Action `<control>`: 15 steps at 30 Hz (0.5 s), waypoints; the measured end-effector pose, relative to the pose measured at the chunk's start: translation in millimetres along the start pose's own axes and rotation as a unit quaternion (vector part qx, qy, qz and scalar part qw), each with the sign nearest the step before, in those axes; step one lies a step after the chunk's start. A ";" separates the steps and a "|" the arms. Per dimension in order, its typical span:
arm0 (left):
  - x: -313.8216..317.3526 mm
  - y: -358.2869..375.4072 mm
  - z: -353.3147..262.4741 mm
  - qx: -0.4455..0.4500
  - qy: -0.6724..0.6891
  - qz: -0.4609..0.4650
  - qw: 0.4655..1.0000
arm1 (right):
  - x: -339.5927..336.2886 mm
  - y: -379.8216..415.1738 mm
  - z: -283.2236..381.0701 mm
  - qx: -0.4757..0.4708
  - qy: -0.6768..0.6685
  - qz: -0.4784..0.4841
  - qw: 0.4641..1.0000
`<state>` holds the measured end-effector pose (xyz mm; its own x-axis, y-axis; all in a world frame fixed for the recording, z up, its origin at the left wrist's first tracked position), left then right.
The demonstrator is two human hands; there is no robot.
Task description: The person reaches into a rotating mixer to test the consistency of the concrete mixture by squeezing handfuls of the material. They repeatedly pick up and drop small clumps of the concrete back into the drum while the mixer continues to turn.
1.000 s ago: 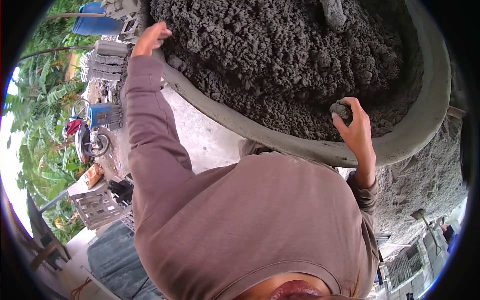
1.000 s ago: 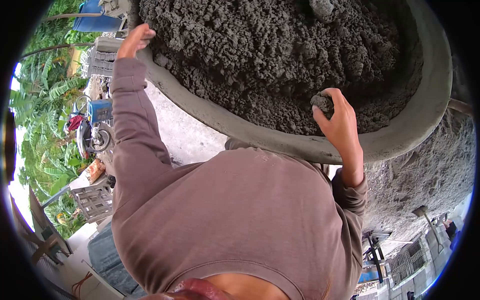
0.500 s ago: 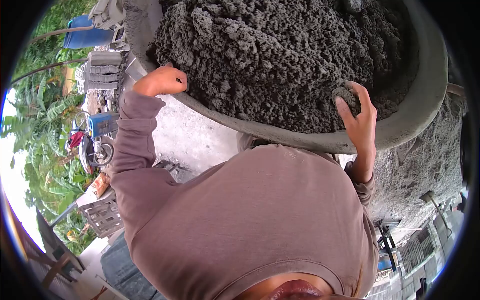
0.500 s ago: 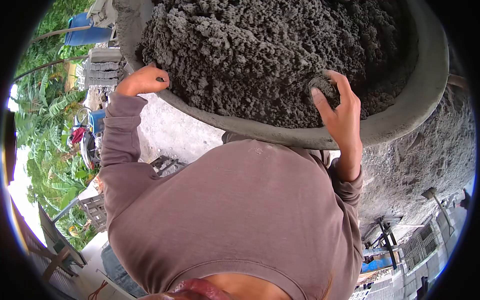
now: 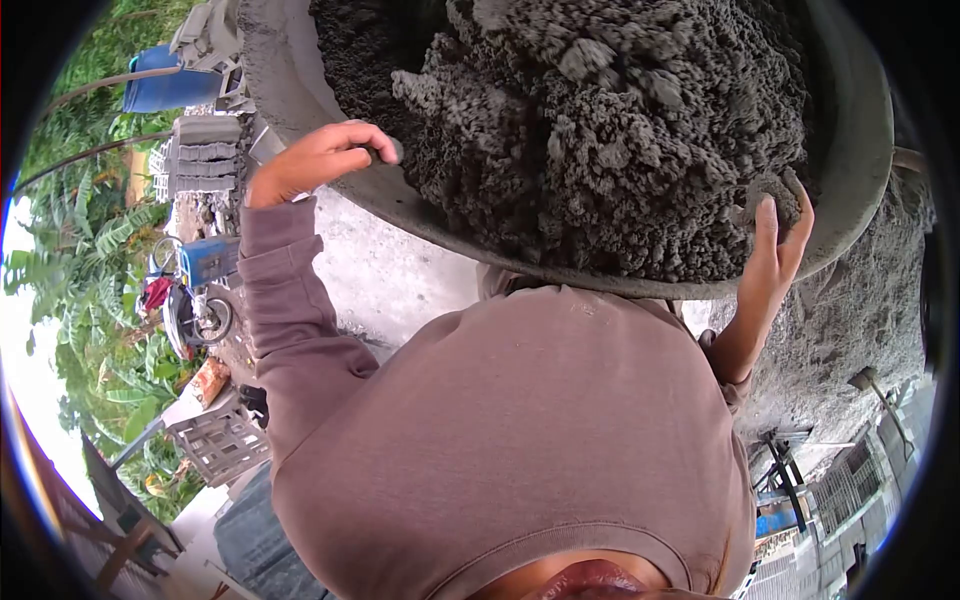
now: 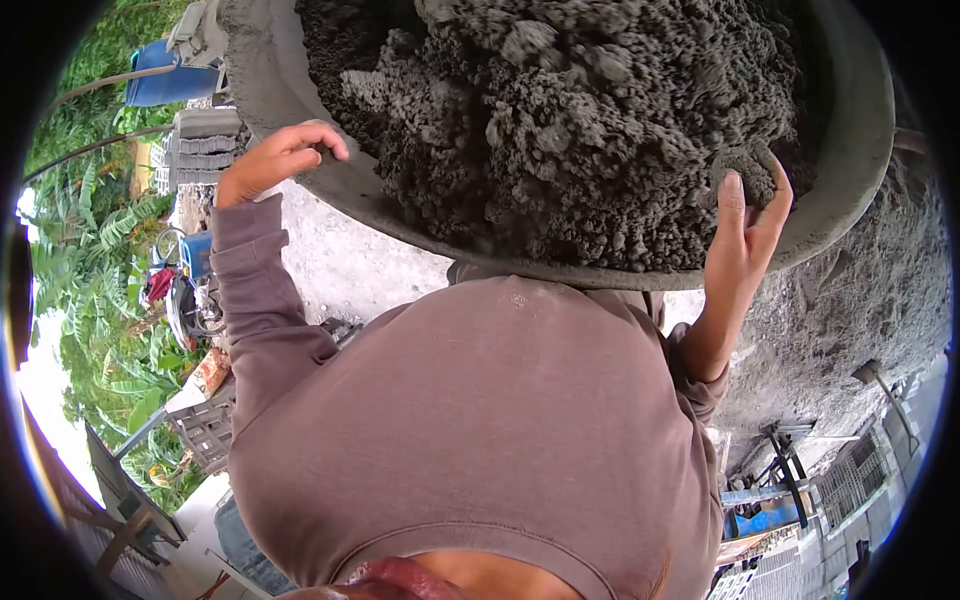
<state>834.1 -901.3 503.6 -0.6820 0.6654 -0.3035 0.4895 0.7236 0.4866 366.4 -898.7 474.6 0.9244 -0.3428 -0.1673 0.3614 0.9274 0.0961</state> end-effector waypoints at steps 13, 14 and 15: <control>65.8 -115.3 -32.3 0.148 -0.076 0.068 0.984 | 29.0 -3.8 38.8 -0.076 0.141 0.218 0.963; 64.2 -123.5 -34.4 0.139 -0.044 0.062 0.987 | 32.8 -10.7 38.8 -0.109 0.166 0.237 0.951; 63.5 -130.5 -34.8 0.150 -0.026 0.024 0.988 | 36.9 -19.3 35.1 -0.131 0.150 0.238 0.950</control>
<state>708.1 -959.9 449.3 -0.6284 0.7036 -0.3318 0.6658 0.7070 0.2384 397.9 -934.5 501.0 0.8844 0.1465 -0.4431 -0.1686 0.9856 -0.0107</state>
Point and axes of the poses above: each hand's wrist, its own y-axis away from the middle knuckle, its own x-axis out of the palm, z = x × y, the point moved 1 cm from there along -y, towards the middle knuckle, and after that the axes turned 10 degrees about x, right-handed, at the moved point
